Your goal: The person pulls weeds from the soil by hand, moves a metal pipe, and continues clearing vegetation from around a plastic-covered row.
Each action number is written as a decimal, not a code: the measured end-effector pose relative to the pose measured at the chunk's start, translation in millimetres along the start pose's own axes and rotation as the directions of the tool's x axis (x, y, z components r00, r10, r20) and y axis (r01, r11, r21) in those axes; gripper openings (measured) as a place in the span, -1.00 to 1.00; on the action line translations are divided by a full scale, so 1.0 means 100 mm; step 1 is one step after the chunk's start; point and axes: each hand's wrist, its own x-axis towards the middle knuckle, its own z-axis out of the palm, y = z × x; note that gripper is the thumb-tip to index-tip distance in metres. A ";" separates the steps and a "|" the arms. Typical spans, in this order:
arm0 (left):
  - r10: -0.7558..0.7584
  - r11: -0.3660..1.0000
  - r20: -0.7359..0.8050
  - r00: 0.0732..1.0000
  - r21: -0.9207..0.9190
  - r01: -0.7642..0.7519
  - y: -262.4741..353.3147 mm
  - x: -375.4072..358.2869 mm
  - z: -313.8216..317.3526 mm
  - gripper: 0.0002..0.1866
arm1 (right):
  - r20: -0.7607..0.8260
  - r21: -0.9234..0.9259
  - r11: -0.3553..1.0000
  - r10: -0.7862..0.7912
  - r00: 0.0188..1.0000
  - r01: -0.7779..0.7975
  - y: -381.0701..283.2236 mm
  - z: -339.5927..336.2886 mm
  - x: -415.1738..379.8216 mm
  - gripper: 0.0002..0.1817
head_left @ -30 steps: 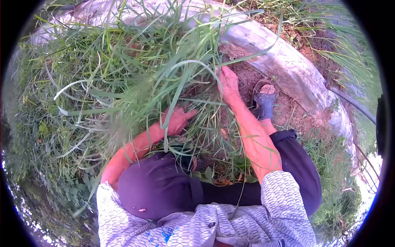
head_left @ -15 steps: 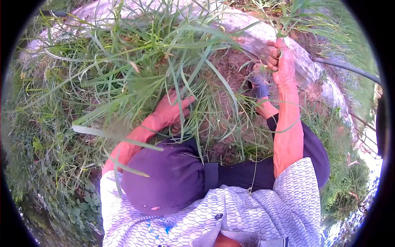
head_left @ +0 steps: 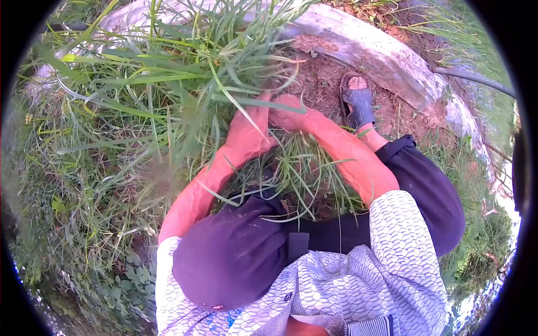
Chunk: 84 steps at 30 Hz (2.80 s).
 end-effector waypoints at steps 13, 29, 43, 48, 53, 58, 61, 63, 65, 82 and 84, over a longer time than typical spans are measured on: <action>-0.304 0.854 0.209 0.929 -0.372 0.363 -0.29 -0.42 0.58 -0.52 | 0.127 0.221 0.974 0.026 0.992 -0.054 0.03 0.20 -0.15 -0.72; 0.201 0.980 -0.377 0.904 0.078 -0.185 0.18 0.49 -0.86 -0.61 | -0.584 0.637 0.763 0.387 0.713 0.108 0.26 -0.23 0.83 -0.57; -0.082 0.770 -0.003 0.997 0.635 0.066 -0.76 0.85 -1.38 -0.40 | -0.648 0.404 0.915 0.281 0.708 0.008 -0.30 -0.48 0.86 -0.51; -0.338 0.884 -0.017 0.941 0.337 0.324 -0.98 0.62 -1.05 -0.54 | 0.087 0.995 -0.101 0.708 0.701 -0.022 -0.16 -0.42 0.81 -0.58; -0.456 0.889 0.068 0.887 0.078 0.451 -0.87 0.44 -0.86 -0.53 | 0.277 0.879 -0.473 0.605 0.746 0.058 -0.25 -0.67 1.16 -0.67; -0.410 0.892 0.004 0.912 -0.209 0.402 -0.73 0.30 -0.82 -0.49 | 0.359 0.711 -0.693 0.502 0.787 0.119 -0.12 -0.47 1.70 -0.69; -0.384 0.904 0.033 0.923 -0.193 0.383 -0.74 0.39 -0.73 -0.50 | 0.373 0.761 -0.646 0.511 0.774 0.059 -0.09 -0.47 1.72 -0.64; -0.365 0.924 0.090 0.927 -0.092 0.372 -0.80 0.45 -0.68 -0.52 | 0.328 0.873 -0.488 0.601 0.729 0.009 0.01 -0.31 1.83 -0.60; -0.207 0.977 -0.110 0.972 0.021 0.210 -0.75 0.36 -0.43 -0.57 | 0.303 0.845 -0.534 0.524 0.796 0.030 -0.05 -0.35 1.63 -0.60; -0.298 0.952 -0.065 0.952 -0.086 0.292 -0.84 0.37 -0.10 -0.64 | 0.195 0.958 -0.020 0.775 0.601 -0.286 -0.24 -0.58 1.46 -0.37; -0.435 0.877 -0.116 0.893 -0.280 0.390 -0.57 0.24 -0.21 -0.68 | 0.167 0.985 -0.100 0.761 0.627 -0.141 -0.09 -0.16 1.58 -0.48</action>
